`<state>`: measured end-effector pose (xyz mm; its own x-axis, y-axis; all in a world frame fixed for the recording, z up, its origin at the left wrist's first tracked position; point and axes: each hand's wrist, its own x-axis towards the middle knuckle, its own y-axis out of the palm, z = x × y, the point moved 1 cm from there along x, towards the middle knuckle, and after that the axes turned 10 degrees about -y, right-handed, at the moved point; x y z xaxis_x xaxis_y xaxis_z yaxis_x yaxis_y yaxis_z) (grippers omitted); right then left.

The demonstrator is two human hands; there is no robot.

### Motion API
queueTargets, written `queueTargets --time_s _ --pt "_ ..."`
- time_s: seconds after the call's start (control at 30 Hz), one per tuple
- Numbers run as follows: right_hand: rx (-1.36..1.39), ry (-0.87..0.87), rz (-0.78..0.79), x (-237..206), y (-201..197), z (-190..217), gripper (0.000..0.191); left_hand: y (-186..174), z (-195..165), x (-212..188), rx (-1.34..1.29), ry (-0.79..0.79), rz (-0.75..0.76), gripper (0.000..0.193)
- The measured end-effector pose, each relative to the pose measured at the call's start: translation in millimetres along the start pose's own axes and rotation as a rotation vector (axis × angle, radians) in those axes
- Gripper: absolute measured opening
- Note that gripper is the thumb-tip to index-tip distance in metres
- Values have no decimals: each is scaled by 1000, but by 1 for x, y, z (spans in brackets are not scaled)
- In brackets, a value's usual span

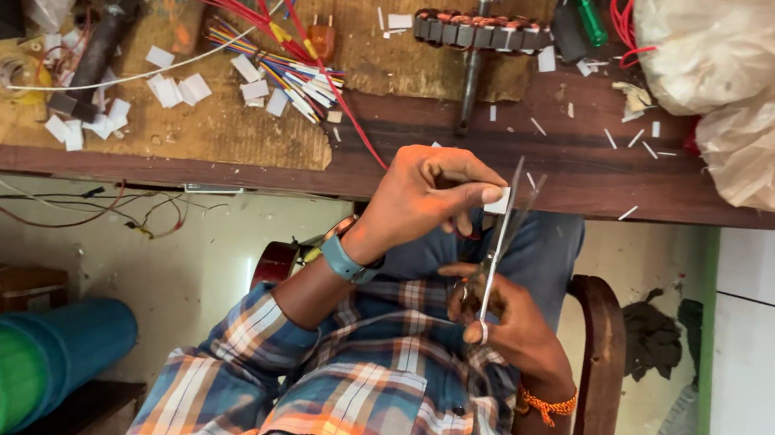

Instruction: The person sits at a cluttered workbench and uses scissors to cut small white plastic pieces, then inserts them into slots on a circular copper-wound stator. The person repeatedly cuts and places these pieces into the stator while handling red wires.

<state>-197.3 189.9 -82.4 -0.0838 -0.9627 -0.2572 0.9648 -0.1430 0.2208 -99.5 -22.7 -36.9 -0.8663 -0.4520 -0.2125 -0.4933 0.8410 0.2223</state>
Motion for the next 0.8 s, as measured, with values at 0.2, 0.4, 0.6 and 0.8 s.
queueTargets --time_s 0.2,0.4,0.6,0.8 --pt "-124 -6 18 13 6 8 92 -8 -4 -8 -1 0 -84 18" --pt "-102 56 39 14 3 6 84 -11 -5 -15 72 -19 -149 18" --pt "-117 80 9 13 -2 4 79 -12 -10 -13 62 -34 -135 19" --pt "-134 28 -4 11 -11 -16 62 -19 -12 -8 55 -61 -91 19"
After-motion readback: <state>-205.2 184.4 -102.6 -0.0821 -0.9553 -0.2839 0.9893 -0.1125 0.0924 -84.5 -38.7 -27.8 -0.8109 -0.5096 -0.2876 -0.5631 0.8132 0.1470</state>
